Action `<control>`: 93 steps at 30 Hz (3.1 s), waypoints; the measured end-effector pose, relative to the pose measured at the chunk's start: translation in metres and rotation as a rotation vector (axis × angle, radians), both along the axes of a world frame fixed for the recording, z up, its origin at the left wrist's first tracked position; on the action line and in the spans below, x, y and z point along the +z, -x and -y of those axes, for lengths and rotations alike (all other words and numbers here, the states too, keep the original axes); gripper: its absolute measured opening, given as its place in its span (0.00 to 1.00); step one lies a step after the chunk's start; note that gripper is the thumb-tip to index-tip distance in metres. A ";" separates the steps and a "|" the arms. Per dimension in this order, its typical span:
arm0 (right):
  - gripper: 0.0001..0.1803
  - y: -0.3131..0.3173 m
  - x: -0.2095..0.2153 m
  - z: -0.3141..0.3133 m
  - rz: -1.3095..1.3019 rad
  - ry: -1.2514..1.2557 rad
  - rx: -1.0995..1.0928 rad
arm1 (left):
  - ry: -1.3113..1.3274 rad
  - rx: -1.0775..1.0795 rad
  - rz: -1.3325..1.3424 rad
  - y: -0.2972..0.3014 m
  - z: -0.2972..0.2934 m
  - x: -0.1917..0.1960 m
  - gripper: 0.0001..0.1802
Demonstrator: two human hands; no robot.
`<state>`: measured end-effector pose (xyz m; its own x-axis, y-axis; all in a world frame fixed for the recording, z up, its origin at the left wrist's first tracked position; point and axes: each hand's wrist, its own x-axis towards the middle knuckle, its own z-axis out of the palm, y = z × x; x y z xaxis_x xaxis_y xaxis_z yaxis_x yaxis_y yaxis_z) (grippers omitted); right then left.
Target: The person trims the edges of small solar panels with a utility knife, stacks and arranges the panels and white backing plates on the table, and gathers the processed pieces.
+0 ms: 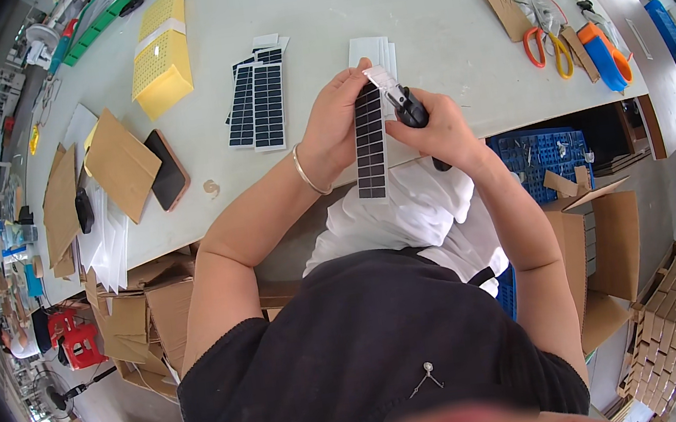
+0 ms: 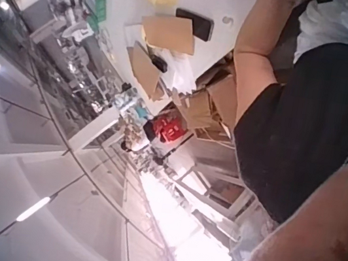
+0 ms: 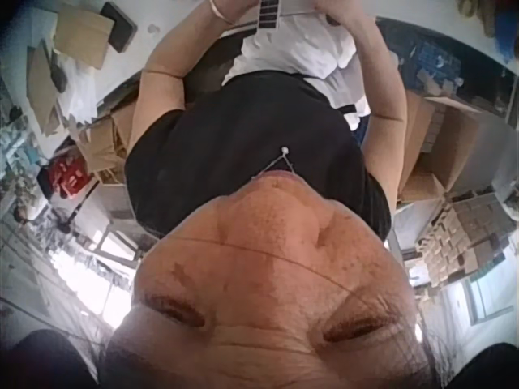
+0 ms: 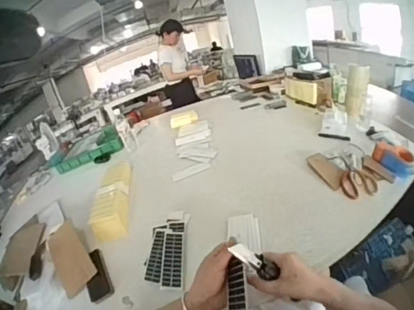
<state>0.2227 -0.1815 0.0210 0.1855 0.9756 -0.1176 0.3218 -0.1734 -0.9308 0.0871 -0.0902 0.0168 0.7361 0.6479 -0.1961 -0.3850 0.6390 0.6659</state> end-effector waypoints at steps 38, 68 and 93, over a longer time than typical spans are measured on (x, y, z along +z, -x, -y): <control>0.13 -0.015 -0.010 0.022 -0.325 0.019 -0.090 | -0.818 0.503 -0.753 0.070 -0.107 -0.018 0.14; 0.10 -0.066 -0.033 0.008 -0.833 -0.235 -0.335 | -2.035 -0.221 -1.377 0.044 -0.054 -0.009 0.46; 0.10 -0.069 -0.037 0.009 -0.880 -0.248 -0.291 | -2.052 -0.014 -1.383 0.056 -0.083 -0.032 0.26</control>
